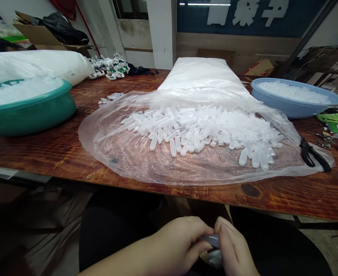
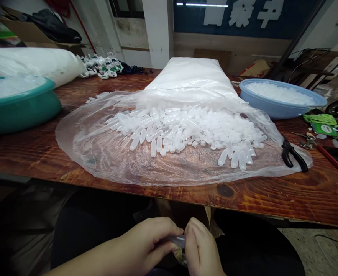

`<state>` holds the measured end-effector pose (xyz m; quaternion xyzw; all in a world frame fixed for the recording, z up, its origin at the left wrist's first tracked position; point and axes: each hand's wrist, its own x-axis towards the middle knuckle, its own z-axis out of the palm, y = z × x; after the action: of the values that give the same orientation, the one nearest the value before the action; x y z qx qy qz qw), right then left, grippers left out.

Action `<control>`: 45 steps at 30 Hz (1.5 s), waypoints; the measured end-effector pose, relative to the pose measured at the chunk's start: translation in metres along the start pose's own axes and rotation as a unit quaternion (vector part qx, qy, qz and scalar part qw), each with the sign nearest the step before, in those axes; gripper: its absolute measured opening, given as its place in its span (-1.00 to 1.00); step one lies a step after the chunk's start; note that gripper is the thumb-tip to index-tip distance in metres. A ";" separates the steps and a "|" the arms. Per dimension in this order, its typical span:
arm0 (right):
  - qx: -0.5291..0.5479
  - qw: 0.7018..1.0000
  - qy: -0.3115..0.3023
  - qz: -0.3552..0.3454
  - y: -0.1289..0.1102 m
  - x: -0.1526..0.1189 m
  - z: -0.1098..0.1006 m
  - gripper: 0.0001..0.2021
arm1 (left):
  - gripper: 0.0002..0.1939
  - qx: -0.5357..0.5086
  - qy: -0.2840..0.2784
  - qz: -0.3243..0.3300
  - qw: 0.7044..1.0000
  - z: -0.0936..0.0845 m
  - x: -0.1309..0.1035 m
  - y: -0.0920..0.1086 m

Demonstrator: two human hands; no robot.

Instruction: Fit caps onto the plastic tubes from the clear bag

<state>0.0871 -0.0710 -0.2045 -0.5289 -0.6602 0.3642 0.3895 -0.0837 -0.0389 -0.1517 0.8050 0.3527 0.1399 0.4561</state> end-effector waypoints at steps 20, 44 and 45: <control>-0.491 0.863 -0.103 -0.059 -0.067 0.176 -0.040 -0.72 | -0.58 0.236 0.053 0.098 0.965 -0.090 0.015 0.016; -0.347 0.937 -0.032 -0.014 -0.062 0.166 -0.047 -0.85 | -0.42 0.482 0.031 -0.083 0.871 -0.128 0.059 -0.024; -0.342 0.939 -0.019 -0.013 -0.064 0.163 -0.048 -0.85 | -0.41 0.483 0.028 -0.093 0.870 -0.128 0.061 -0.024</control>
<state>0.0816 0.0810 -0.1056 -0.6147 -0.7591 0.1213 0.1767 -0.1205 0.0927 -0.1077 0.8839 0.4626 -0.0682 0.0114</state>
